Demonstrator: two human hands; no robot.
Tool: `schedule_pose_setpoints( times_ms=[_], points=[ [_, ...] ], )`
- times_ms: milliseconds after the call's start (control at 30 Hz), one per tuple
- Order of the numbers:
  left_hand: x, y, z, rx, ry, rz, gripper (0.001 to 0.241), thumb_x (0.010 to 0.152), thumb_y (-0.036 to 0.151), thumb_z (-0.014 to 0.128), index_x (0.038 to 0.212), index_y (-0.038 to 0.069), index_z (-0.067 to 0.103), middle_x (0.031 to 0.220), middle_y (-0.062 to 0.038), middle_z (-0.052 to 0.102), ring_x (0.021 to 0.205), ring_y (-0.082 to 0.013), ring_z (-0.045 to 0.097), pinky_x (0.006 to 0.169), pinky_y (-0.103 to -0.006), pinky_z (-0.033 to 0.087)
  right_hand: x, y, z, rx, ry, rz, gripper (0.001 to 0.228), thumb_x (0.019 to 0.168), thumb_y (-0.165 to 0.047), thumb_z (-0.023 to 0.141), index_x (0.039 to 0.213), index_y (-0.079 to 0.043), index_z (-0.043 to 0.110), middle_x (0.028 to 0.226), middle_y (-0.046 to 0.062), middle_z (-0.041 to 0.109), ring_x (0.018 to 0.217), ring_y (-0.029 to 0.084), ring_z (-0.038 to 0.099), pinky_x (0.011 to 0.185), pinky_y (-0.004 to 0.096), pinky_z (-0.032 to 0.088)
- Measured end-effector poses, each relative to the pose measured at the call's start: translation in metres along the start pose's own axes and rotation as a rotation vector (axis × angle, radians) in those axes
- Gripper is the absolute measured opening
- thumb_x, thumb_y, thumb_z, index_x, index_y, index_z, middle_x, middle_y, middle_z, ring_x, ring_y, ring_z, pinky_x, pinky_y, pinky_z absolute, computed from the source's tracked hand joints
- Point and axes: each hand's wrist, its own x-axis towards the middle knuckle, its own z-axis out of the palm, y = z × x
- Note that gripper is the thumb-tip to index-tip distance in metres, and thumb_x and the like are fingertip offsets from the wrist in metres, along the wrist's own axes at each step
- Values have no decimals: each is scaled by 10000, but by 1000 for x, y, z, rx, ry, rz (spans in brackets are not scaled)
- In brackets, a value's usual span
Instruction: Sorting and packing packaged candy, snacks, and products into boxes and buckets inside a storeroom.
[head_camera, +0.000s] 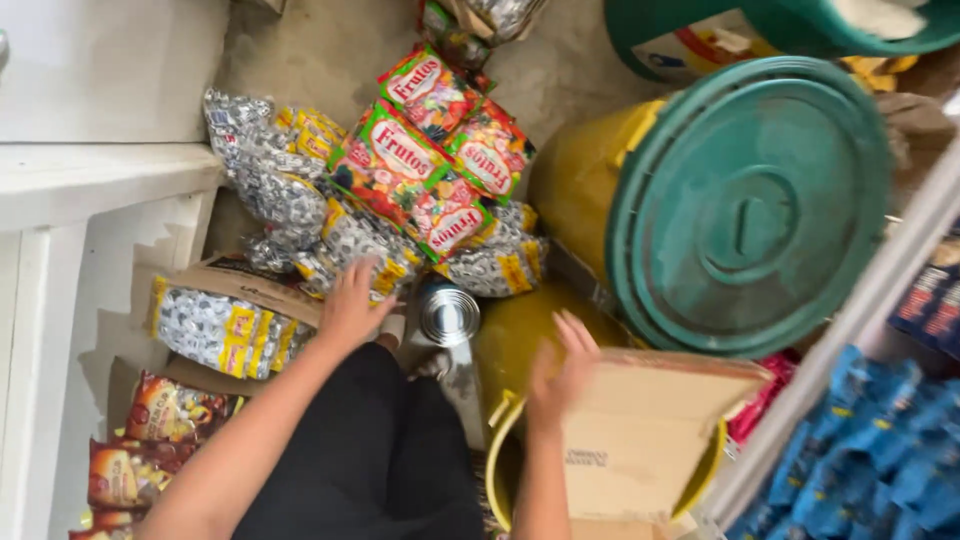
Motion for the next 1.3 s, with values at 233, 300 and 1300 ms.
schedule_pose_setpoints(
  times_ms=[233,300,1300],
  points=[
    [206,-24,38,326,45,175,862,858,530,737,1540,121,403,1523,-153,469,1428,-384,418,1184,-648,243,57,173,285,170,-282,266,525,987,-236,696,1434,-12,536,1485,202,482,1404,344,442,1185,440,351],
    [270,-30,65,436,-62,158,901,884,645,699,1580,172,376,1548,-145,429,1446,-391,388,1195,-719,182,85,265,353,119,-269,256,548,982,-298,707,1416,-5,543,1412,186,554,1364,318,497,1216,426,361],
    [318,-299,38,284,120,-420,934,880,677,619,1575,81,434,1704,-145,257,1527,-442,192,1115,-788,90,129,103,660,-21,-636,-52,974,782,-607,873,1562,-253,410,1642,281,255,1522,446,229,1207,473,326]
  ],
)
